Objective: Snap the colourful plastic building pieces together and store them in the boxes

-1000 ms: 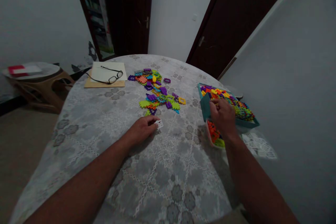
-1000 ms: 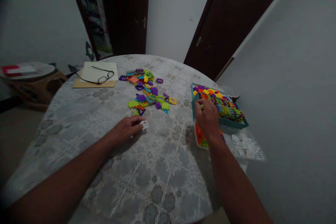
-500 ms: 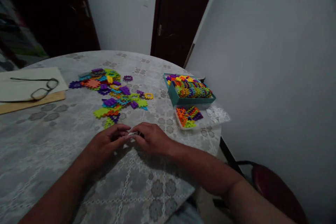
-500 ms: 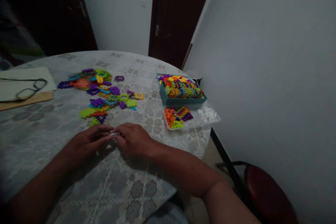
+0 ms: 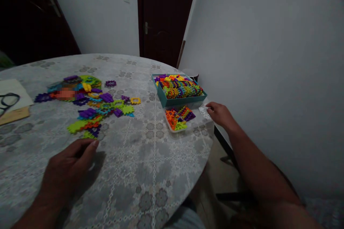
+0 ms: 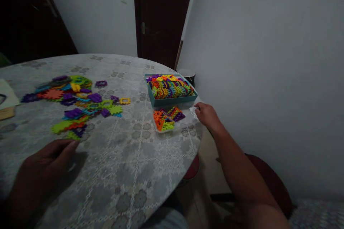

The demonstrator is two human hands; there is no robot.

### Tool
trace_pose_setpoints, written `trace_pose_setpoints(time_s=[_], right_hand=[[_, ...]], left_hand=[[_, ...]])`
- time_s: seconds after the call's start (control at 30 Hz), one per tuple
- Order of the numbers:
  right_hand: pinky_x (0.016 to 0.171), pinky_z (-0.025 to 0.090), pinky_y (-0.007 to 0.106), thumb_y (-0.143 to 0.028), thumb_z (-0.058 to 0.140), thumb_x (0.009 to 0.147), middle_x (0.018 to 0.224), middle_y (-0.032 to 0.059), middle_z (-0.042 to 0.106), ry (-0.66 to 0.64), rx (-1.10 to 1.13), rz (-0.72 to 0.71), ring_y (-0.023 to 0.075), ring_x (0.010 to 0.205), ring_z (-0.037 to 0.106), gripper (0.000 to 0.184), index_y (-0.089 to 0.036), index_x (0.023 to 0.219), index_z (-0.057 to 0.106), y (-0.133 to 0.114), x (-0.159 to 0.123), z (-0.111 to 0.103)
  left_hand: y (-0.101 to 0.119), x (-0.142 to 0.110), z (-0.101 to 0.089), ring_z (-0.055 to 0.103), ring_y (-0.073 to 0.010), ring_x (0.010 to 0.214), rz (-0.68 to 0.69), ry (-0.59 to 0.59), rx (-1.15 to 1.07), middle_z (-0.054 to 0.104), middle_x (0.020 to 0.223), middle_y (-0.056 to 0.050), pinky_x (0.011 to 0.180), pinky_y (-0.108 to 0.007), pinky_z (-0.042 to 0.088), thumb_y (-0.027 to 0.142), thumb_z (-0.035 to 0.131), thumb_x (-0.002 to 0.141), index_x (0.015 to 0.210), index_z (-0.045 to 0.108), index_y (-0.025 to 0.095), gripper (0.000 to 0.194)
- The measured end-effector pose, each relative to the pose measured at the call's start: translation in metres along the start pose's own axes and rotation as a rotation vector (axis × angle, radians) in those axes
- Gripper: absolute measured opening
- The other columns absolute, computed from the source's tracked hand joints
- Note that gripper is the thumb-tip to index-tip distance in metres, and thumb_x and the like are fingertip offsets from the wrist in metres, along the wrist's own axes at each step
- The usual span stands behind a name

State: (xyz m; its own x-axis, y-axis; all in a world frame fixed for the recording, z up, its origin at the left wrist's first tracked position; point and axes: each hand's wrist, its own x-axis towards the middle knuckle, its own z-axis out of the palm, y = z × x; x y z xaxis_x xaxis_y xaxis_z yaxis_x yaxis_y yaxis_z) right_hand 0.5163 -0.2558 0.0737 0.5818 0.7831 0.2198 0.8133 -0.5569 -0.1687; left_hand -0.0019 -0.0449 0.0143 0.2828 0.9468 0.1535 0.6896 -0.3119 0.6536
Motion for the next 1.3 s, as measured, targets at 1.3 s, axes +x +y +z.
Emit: trace_pose_setpoints(time_s=[1.3], right_hand=[[0.095, 0.059, 0.037, -0.016, 0.059, 0.108, 0.113, 0.0103, 0.078, 0.049, 0.573, -0.953, 0.0231, 0.105, 0.073, 0.019, -0.02, 0.12, 0.074, -0.137, -0.105, -0.014]], left_hand=[[-0.011, -0.003, 0.019, 0.07, -0.0197, 0.072, 0.215, 0.309, 0.077, 0.077, 0.08, -0.003, 0.076, -0.031, 0.055, 0.045, 0.059, 0.1, 0.09, 0.075, 0.022, 0.03]])
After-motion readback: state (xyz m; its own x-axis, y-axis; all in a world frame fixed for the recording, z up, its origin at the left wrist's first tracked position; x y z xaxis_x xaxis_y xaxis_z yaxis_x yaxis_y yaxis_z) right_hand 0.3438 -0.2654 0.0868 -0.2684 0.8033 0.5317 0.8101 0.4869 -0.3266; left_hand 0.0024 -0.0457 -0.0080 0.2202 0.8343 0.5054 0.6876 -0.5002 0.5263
